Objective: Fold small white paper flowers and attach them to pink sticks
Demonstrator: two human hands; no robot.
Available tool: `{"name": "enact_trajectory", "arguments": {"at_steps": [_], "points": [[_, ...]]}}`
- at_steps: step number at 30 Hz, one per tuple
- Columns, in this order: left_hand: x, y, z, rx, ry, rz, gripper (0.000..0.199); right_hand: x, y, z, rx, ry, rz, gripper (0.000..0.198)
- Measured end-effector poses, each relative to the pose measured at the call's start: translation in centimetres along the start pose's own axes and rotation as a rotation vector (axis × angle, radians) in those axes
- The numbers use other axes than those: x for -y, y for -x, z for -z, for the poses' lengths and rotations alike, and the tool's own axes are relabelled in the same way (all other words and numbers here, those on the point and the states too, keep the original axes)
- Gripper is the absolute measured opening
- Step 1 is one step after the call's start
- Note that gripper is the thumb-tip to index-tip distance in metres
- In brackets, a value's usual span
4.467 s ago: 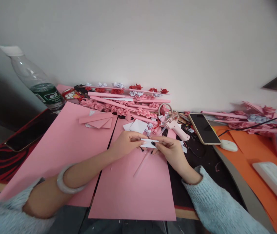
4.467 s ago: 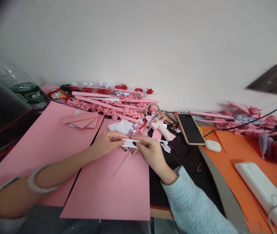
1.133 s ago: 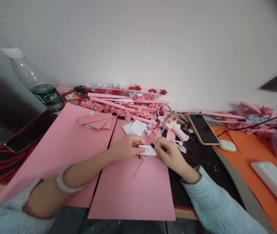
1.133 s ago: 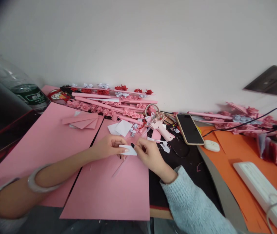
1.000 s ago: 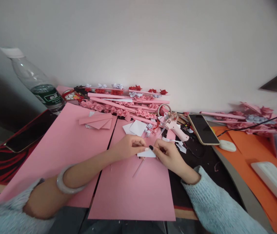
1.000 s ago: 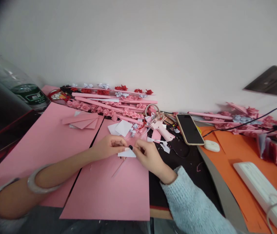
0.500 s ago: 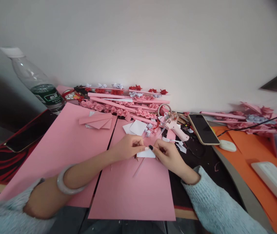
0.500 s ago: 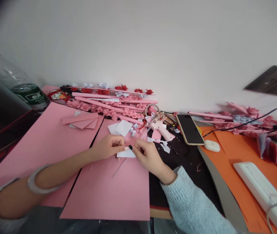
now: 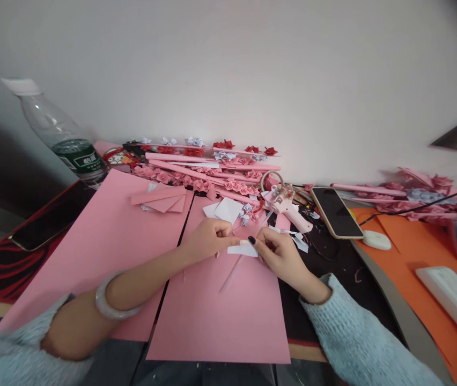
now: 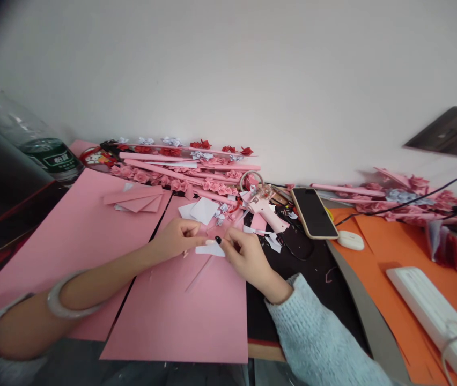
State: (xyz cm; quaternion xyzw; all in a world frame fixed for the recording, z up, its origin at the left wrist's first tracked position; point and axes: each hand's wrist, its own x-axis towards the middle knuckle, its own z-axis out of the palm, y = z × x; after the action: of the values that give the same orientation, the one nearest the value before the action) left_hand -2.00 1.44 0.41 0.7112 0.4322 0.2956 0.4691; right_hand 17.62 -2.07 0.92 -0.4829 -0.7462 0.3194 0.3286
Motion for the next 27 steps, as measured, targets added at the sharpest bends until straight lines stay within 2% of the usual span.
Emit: {"name": "enact_trajectory", "arguments": {"at_steps": [3, 6, 10, 13, 19, 23, 27], "points": [[0.24, -0.05, 0.11, -0.053, 0.017, -0.016, 0.045, -0.12, -0.02, 0.04, -0.036, -0.041, -0.029, 0.029], [0.15, -0.06, 0.24, -0.107, 0.007, -0.076, 0.026, -0.15, -0.02, 0.00, -0.043, -0.095, -0.061, 0.029], [-0.30, 0.14, 0.20, 0.014, -0.086, -0.235, 0.041, -0.06, -0.02, -0.16, -0.016, -0.143, -0.095, 0.029], [-0.37, 0.38, -0.04, 0.093, -0.212, -0.326, 0.041, -0.05, -0.04, -0.20, -0.012, -0.157, -0.114, 0.028], [-0.05, 0.46, -0.31, 0.088, -0.259, -0.236, 0.042, -0.33, -0.06, -0.04, 0.018, -0.245, -0.092, 0.031], [-0.21, 0.37, -0.17, 0.086, -0.147, -0.160, 0.037, -0.60, -0.19, -0.21, 0.045, -0.347, -0.066, 0.030], [-0.38, 0.39, -0.24, 0.137, 0.027, -0.122, 0.031, -0.71, -0.39, -0.36, 0.020, -0.344, -0.067, 0.022]]}}
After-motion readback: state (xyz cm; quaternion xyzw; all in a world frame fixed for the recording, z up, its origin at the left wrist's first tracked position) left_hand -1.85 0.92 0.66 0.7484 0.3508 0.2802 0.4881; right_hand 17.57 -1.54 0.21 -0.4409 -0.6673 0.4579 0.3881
